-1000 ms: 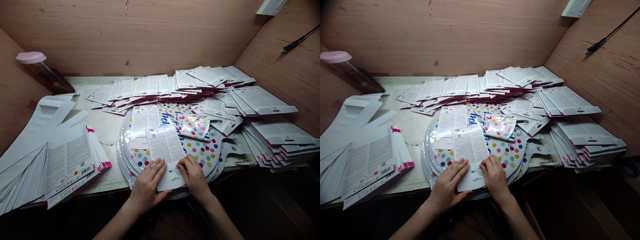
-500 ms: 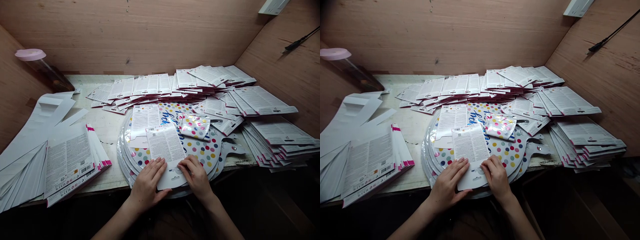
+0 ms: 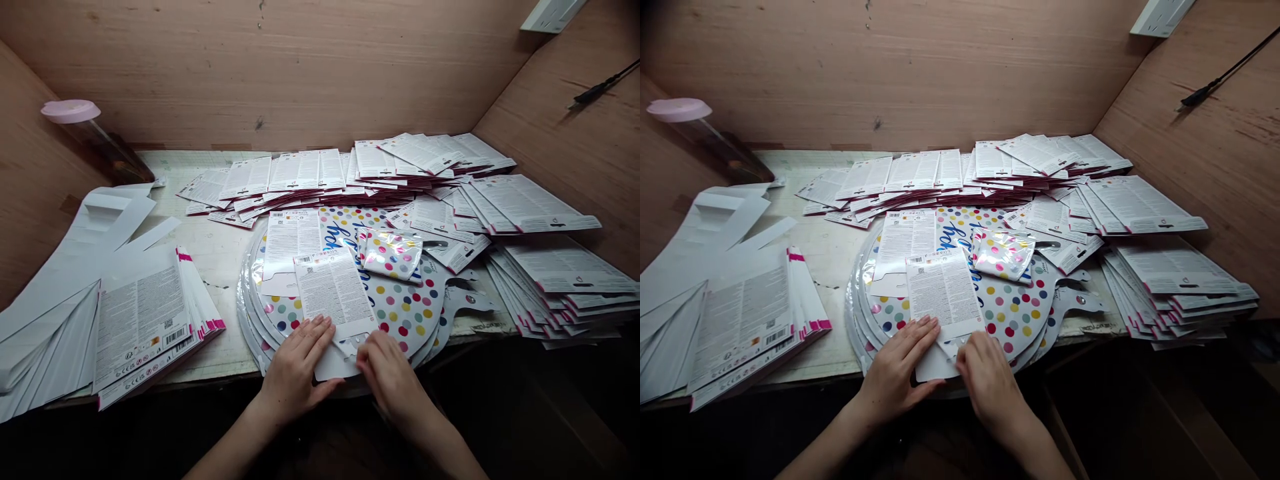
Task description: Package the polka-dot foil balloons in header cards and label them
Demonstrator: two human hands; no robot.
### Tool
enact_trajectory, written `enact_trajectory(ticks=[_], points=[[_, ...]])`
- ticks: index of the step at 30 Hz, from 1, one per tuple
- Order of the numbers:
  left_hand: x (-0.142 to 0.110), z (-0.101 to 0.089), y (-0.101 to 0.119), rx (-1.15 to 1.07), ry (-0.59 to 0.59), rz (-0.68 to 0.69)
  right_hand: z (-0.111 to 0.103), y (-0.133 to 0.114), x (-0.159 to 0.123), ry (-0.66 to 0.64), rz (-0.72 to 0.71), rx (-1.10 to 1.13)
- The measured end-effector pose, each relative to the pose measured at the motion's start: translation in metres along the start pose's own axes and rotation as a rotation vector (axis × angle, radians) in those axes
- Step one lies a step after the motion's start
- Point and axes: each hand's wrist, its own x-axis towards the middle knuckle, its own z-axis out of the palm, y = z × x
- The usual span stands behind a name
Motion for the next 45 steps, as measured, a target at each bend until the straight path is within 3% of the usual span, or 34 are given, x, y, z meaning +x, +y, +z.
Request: enact_trajectory(ticks=[3, 4, 7, 9, 14, 19, 22, 24, 27, 30, 33, 39, 43, 45], points=[[0.001, 0.0, -0.001, -0.004, 0.0, 0.011, -0.018, -0.011, -0.016, -0.233, -0.107, 0.171], [0.001, 0.001, -0.002, 0.003, 0.007, 0.019, -0.021, -0.011, -0.018, -0.226, -0.092, 0.196], [-0.002, 0.003, -0.004, 0.013, 0.079, 0.062, -0.02, 0.001, -0.009, 0.016, 0.077, 0.135], [-0.005, 0.004, -0.004, -0.027, 0.159, 0.125, -0.013, 0.012, 0.003, 0.111, 0.133, 0.072], [-0.009, -0.003, 0.0, -0.14, 0.312, 0.218, 0.0, 0.026, 0.022, 0.104, 0.139, -0.031], [-0.006, -0.007, 0.003, -0.185, 0.327, 0.203, 0.002, 0.022, 0.026, 0.155, 0.027, -0.202], [-0.007, -0.002, 0.002, -0.197, 0.311, 0.203, 0.002, 0.017, 0.027, 0.124, -0.028, -0.157], [-0.01, 0.003, 0.0, -0.201, 0.304, 0.206, 0.004, 0.012, 0.027, 0.085, 0.028, -0.09], [-0.013, 0.009, -0.001, -0.201, 0.292, 0.215, 0.01, 0.007, 0.026, 0.125, 0.137, -0.082], [-0.014, 0.01, -0.002, -0.198, 0.286, 0.223, 0.014, 0.008, 0.025, 0.128, 0.16, -0.082], [-0.013, 0.007, -0.003, -0.181, 0.295, 0.23, 0.012, 0.013, 0.025, 0.12, 0.113, -0.079], [-0.01, 0.004, -0.002, -0.173, 0.276, 0.218, 0.007, 0.023, 0.021, 0.226, 0.04, -0.192], [-0.009, 0.004, 0.0, -0.176, 0.288, 0.216, 0.007, 0.026, 0.011, 0.251, -0.233, -0.169], [-0.009, 0.004, 0.0, -0.181, 0.287, 0.215, 0.007, 0.025, 0.005, 0.209, -0.271, -0.217]])
